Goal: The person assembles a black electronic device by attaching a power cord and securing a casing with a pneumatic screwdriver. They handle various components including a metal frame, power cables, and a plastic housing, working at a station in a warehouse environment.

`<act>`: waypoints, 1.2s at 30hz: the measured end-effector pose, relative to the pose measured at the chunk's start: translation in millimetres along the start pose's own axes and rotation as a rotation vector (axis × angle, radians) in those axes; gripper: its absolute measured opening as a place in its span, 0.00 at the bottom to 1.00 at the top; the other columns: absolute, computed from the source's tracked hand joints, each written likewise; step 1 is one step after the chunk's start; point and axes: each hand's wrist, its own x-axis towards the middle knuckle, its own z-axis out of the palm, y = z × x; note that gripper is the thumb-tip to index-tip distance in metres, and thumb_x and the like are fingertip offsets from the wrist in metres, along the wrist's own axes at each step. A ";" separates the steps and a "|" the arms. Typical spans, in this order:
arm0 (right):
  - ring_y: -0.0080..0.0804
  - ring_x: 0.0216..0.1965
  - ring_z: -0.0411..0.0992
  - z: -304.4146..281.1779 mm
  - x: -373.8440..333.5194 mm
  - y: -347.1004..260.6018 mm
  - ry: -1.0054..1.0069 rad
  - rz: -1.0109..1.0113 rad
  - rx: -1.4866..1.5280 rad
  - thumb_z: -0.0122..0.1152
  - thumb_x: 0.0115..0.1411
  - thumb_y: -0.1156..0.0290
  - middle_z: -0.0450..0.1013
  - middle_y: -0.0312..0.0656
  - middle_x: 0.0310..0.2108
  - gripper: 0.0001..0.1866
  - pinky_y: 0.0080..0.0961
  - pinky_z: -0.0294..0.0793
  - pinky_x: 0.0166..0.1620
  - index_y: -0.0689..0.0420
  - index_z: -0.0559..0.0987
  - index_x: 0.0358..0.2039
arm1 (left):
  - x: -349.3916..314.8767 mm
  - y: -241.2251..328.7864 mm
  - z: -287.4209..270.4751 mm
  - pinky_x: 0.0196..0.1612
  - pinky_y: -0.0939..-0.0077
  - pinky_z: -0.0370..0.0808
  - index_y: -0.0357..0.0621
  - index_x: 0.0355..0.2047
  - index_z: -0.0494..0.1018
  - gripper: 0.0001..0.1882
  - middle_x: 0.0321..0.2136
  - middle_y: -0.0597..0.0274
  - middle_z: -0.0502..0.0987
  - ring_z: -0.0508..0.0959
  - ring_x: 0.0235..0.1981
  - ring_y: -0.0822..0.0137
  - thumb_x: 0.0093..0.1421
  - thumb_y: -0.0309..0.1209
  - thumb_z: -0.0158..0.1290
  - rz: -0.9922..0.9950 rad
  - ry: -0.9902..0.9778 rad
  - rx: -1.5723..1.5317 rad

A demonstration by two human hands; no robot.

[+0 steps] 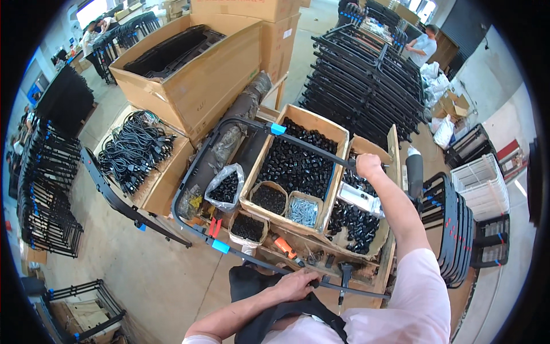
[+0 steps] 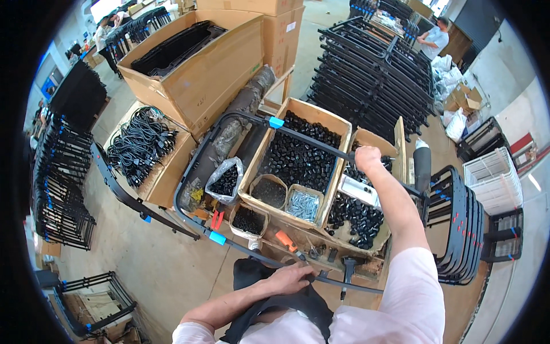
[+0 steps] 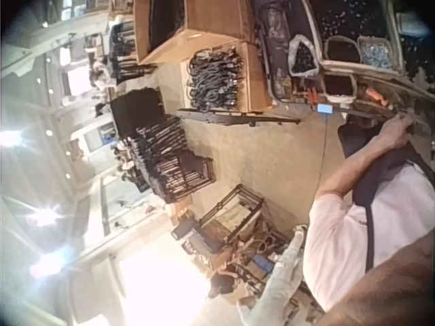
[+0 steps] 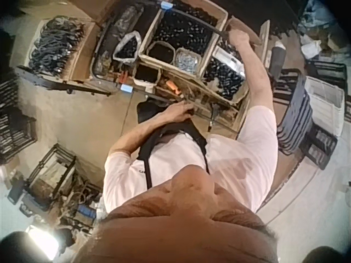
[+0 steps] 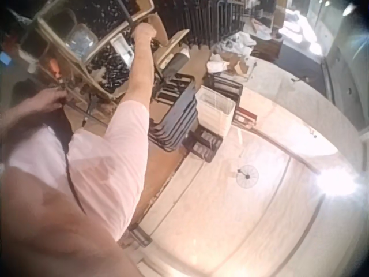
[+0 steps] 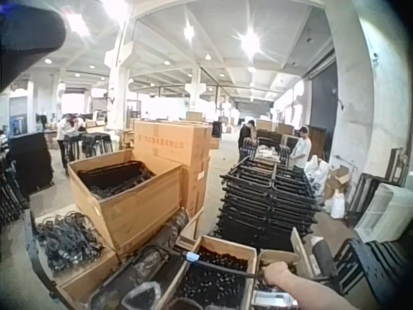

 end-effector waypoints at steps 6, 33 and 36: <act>0.42 0.48 0.86 -20.6 6.2 -6.6 -0.203 0.015 -0.154 0.58 0.65 0.67 0.86 0.48 0.46 0.14 0.42 0.86 0.48 0.55 0.88 0.45 | 3.2 -0.2 -8.1 0.53 0.47 0.80 0.61 0.68 0.70 0.28 0.44 0.46 0.85 0.84 0.48 0.43 0.68 0.30 0.48 -0.024 -0.172 -0.134; 0.56 0.52 0.77 -67.5 -341.5 -185.8 -0.365 -0.480 0.664 0.60 0.69 0.55 0.78 0.55 0.50 0.21 0.47 0.77 0.56 0.52 0.79 0.56 | -161.2 -171.5 -365.4 0.54 0.64 0.78 0.38 0.54 0.78 0.19 0.45 0.47 0.85 0.84 0.47 0.57 0.66 0.33 0.57 -0.305 1.622 -0.187; 0.64 0.66 0.68 -71.5 -370.0 -202.3 -0.454 -0.282 0.591 0.54 0.75 0.50 0.68 0.64 0.68 0.33 0.48 0.68 0.66 0.54 0.67 0.73 | -183.7 -237.6 -454.5 0.60 0.58 0.77 0.38 0.53 0.78 0.21 0.50 0.43 0.84 0.83 0.54 0.47 0.64 0.38 0.58 -0.545 1.695 -0.323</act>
